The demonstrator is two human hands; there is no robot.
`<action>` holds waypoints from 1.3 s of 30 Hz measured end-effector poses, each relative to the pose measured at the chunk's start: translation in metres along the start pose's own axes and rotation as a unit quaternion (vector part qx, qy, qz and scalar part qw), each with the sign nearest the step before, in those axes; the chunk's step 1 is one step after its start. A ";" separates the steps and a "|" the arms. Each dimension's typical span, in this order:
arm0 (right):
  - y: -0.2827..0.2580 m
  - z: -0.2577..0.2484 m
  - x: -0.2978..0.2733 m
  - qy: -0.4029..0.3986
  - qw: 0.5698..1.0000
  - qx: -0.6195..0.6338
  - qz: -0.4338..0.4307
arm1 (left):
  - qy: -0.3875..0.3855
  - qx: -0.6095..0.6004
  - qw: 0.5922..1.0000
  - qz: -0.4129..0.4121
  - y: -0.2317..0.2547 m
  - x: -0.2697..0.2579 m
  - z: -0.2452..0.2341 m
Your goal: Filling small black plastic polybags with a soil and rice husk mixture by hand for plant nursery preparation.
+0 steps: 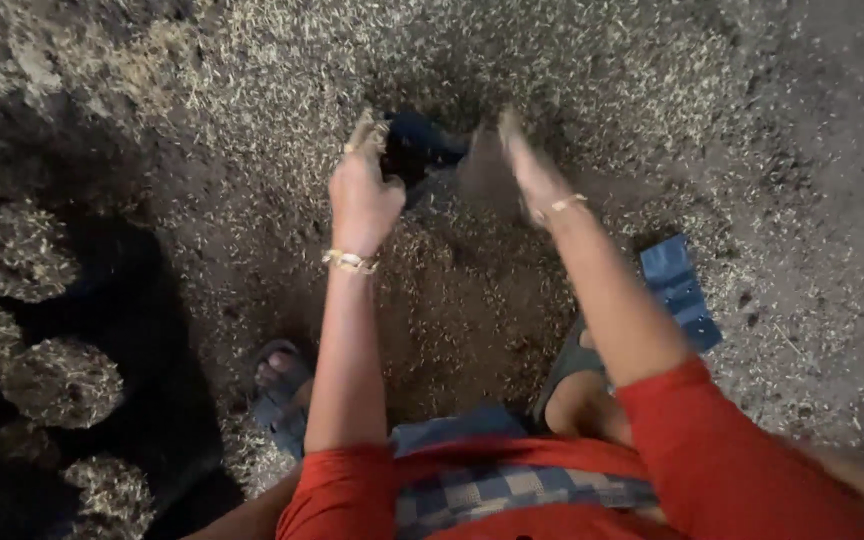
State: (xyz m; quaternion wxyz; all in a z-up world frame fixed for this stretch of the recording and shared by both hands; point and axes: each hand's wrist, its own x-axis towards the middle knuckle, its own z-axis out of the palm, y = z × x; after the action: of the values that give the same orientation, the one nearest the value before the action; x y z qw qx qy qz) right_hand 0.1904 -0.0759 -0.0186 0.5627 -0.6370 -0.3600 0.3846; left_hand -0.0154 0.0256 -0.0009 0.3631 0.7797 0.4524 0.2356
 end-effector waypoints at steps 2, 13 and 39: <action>-0.002 -0.004 -0.021 -0.236 0.830 0.030 0.504 | -0.006 0.053 0.998 -0.016 0.011 0.003 -0.027; 0.245 -0.017 0.033 -0.087 0.867 0.423 0.248 | -0.014 0.116 0.993 0.034 0.030 0.003 -0.087; 0.073 0.044 0.110 0.067 0.924 0.293 0.236 | -0.142 -0.175 0.963 -0.147 -0.024 0.012 -0.014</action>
State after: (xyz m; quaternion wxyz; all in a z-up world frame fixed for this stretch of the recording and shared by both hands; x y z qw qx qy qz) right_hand 0.2019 0.0339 -0.1040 0.6403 -0.5346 -0.0321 0.5507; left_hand -0.0324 0.0485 -0.0105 0.5847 0.6543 0.4580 0.1421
